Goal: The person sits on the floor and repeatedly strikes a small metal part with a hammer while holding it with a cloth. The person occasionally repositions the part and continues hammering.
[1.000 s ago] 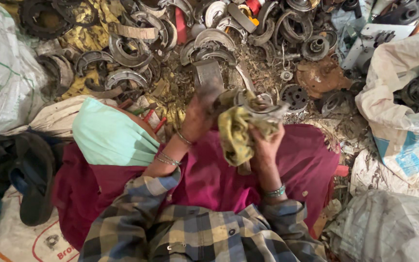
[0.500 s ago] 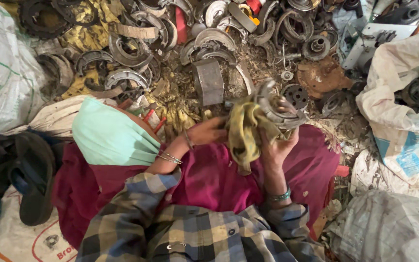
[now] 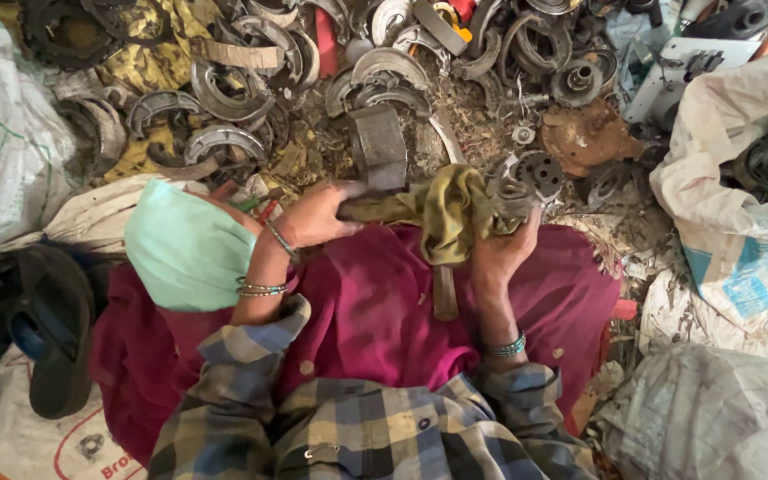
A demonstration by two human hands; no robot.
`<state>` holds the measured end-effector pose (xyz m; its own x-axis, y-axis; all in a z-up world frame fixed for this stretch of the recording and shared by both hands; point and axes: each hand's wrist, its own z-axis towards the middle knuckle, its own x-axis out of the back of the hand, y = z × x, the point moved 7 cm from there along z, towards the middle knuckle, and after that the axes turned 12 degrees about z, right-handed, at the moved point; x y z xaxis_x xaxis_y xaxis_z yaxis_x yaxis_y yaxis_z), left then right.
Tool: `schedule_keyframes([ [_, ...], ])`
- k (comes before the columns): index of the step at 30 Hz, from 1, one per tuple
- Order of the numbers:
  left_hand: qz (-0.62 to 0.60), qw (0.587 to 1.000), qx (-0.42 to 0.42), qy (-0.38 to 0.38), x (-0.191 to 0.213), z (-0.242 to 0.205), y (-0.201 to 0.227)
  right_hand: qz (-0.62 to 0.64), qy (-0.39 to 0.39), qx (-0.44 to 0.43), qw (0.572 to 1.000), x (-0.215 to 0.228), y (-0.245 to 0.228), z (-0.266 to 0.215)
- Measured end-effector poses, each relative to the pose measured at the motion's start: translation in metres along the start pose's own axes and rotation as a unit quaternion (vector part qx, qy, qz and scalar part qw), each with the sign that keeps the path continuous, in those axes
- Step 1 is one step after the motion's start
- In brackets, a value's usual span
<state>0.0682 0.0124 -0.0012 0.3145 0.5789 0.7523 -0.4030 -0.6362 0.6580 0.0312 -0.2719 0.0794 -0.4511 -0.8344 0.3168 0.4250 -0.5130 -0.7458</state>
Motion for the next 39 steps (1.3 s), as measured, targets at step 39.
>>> schedule_keyframes([
  [39,0.113,0.952,0.227,0.170,0.027,-0.001,-0.098,-0.056,-0.351,-0.096,0.930,-0.059,0.029,-0.036],
])
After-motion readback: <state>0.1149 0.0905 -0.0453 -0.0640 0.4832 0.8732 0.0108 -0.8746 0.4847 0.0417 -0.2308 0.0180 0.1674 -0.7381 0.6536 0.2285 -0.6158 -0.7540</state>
